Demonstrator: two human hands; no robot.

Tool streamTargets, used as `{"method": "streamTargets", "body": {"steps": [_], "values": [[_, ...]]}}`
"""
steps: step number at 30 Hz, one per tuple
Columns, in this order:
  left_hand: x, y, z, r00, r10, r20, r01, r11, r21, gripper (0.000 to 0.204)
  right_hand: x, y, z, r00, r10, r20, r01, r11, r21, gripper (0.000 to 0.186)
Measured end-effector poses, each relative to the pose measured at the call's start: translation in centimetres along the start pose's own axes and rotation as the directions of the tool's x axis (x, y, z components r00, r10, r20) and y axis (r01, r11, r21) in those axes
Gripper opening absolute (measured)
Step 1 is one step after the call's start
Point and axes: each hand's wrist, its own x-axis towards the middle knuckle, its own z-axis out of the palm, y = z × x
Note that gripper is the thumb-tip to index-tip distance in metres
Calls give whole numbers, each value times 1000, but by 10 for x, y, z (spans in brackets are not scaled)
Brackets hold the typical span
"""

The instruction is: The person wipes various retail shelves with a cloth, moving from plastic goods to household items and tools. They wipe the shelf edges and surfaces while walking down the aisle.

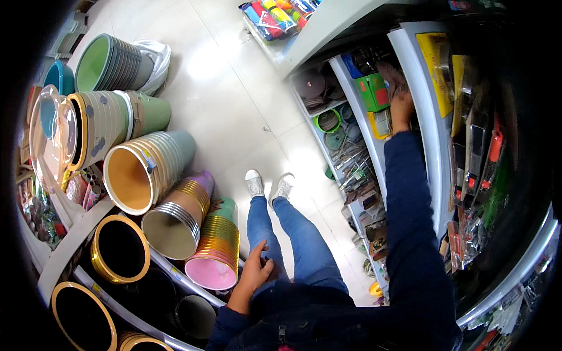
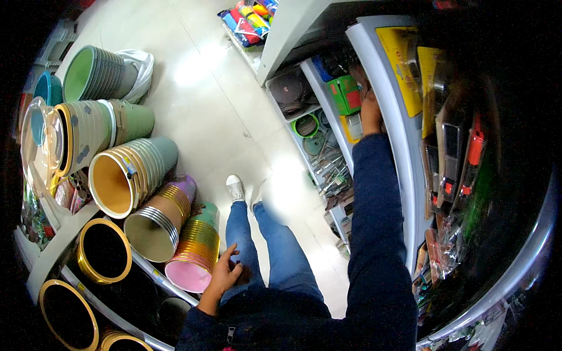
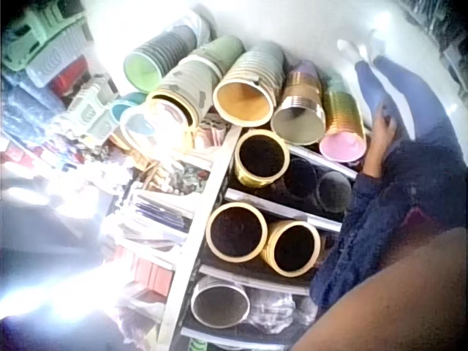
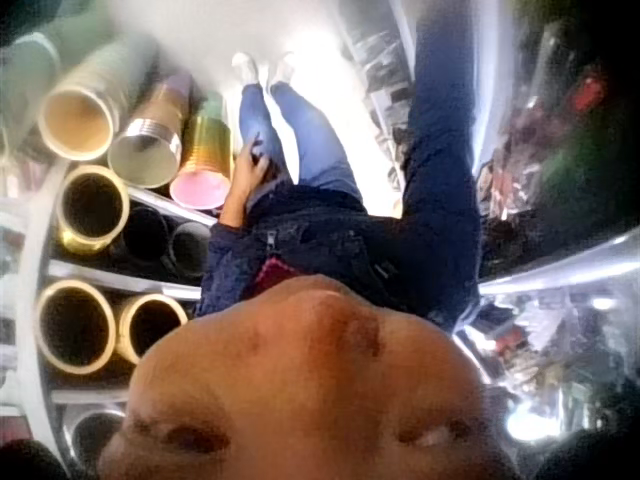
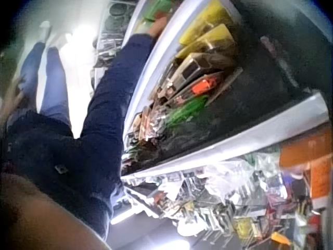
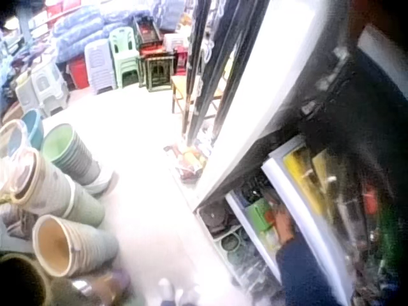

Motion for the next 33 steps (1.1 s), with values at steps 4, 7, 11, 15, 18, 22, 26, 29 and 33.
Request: {"method": "streamTargets", "body": {"steps": [4,7,11,15,18,22,26,29,33], "values": [[-2,-1,4,1000,11,-15,-12,998,-69,61,-62,-36,-82,927,363,100,-367,816,447,52],[2,10,2,998,54,-17,-54,999,11,60,-104,-34,-103,945,314,92,-325,931,166,54],[3,6,4,996,86,33,-87,996,33,60,-141,-9,-73,926,295,237,-239,941,-239,55],[-1,5,9,993,94,71,-99,993,71,63,-143,12,-64,944,249,216,-236,968,-87,50],[0,10,5,992,95,82,-101,992,80,64,-176,59,-64,845,352,403,-283,933,-221,47],[-1,12,3,994,63,93,-69,995,73,64,-181,75,-85,700,484,525,-332,872,-361,48],[-2,10,4,991,85,102,-97,988,116,61,-168,71,-80,870,394,296,-407,913,-17,49],[-8,4,1,984,107,145,-129,980,152,61,-202,113,-60,856,429,288,-416,903,-107,46],[-14,13,8,985,126,117,-140,982,126,62,-200,66,-110,728,448,519,-83,809,-582,47]]}}
